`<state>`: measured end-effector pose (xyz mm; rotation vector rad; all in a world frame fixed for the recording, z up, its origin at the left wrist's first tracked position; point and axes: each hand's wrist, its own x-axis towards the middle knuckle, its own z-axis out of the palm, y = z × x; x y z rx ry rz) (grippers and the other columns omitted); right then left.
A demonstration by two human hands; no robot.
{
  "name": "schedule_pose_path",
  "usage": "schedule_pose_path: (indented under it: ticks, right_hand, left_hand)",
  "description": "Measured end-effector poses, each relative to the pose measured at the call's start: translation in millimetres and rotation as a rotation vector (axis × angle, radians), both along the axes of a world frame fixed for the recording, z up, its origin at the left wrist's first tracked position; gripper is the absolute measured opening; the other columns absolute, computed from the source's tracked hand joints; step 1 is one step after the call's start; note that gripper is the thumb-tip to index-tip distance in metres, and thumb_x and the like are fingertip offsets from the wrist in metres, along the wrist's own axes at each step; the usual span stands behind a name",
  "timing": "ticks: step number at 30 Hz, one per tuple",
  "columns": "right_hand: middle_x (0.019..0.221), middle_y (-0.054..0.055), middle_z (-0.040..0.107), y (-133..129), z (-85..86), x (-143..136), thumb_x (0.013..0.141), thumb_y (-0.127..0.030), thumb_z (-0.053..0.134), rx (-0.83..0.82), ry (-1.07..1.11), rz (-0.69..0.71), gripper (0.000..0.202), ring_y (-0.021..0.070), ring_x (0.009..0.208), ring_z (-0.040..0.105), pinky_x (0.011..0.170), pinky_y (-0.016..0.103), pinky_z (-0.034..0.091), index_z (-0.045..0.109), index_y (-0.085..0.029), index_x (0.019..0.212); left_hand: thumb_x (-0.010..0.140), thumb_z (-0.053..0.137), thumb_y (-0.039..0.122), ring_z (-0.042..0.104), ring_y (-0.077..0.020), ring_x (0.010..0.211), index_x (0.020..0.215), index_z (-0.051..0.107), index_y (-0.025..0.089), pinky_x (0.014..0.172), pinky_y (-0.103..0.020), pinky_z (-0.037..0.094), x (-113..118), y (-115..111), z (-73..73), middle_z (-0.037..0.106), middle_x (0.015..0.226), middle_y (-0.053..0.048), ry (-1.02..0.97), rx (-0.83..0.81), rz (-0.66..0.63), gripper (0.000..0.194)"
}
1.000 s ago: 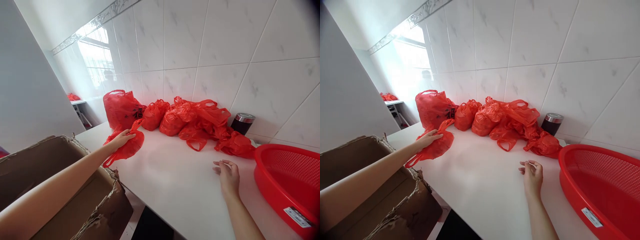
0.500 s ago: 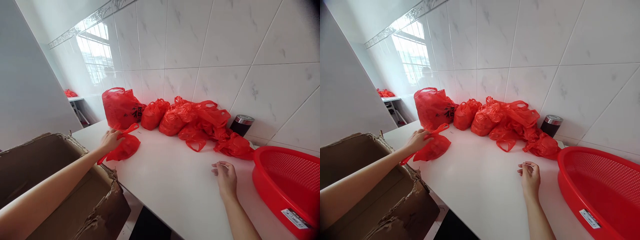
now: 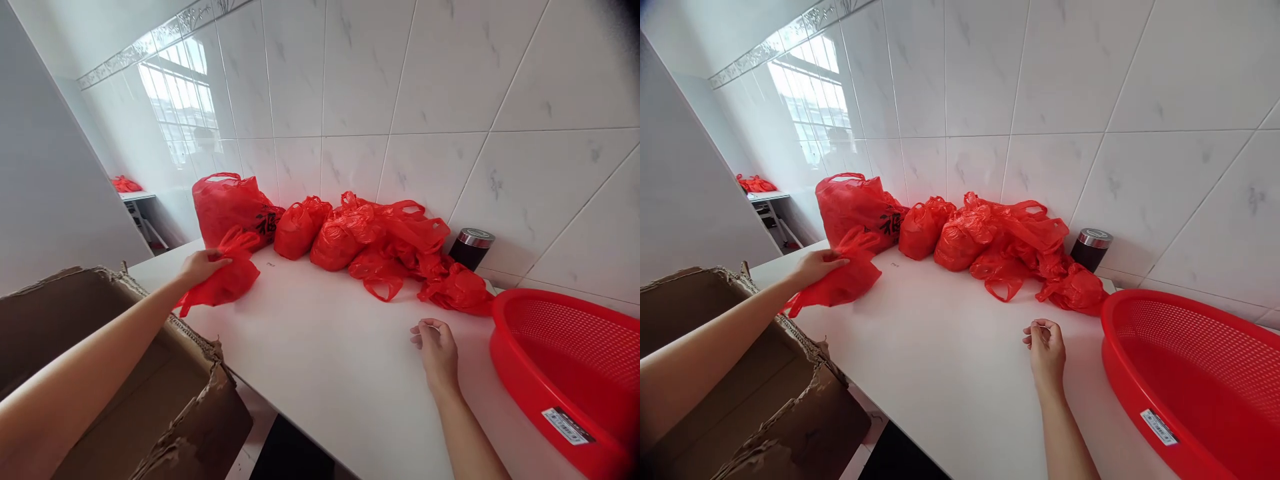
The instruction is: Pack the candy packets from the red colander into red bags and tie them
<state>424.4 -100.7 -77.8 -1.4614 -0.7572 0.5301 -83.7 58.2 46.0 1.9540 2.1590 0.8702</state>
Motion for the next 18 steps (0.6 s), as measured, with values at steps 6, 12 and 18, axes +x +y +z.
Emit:
schedule_pose_path:
  ticks: [6, 12, 18]
  right_hand:
    - [0.074, -0.001, 0.065, 0, -1.2, 1, 0.08, -0.042, 0.059, -0.012, -0.004, -0.001, 0.023, 0.0146, 0.06, 0.06, 0.059, 0.028, 0.047, 0.055, -0.021, 0.089]
    - [0.075, -0.001, 0.065, -4, 2.2, -1, 0.08, -0.043, 0.059, -0.035, -0.009, 0.008, 0.024, 0.0141, 0.062, 0.06, 0.062, 0.028, 0.048, 0.055, -0.021, 0.09]
    - [0.076, -0.001, 0.065, -3, 2.0, -1, 0.081, -0.043, 0.058, -0.053, -0.007, 0.014, 0.024, 0.0145, 0.063, 0.06, 0.062, 0.028, 0.048, 0.055, -0.022, 0.091]
  left_hand:
    - [0.084, 0.059, 0.051, 0.053, -0.0167, 0.084, 0.107, 0.066, 0.015, 0.08, -0.025, 0.038, 1, -3, 16.5, 0.066, 0.092, 0.003, 0.203, 0.079, -0.031, 0.043]
    - [0.087, 0.054, 0.052, 0.055, -0.0168, 0.083, 0.113, 0.065, 0.015, 0.08, -0.026, 0.038, 5, -7, 2.1, 0.068, 0.095, -0.001, 0.303, 0.012, -0.09, 0.046]
    - [0.092, 0.049, 0.05, 0.06, -0.0186, 0.095, 0.132, 0.049, 0.011, 0.087, -0.029, 0.041, 4, -9, -12.1, 0.067, 0.116, -0.007, 0.255, -0.001, -0.111, 0.056]
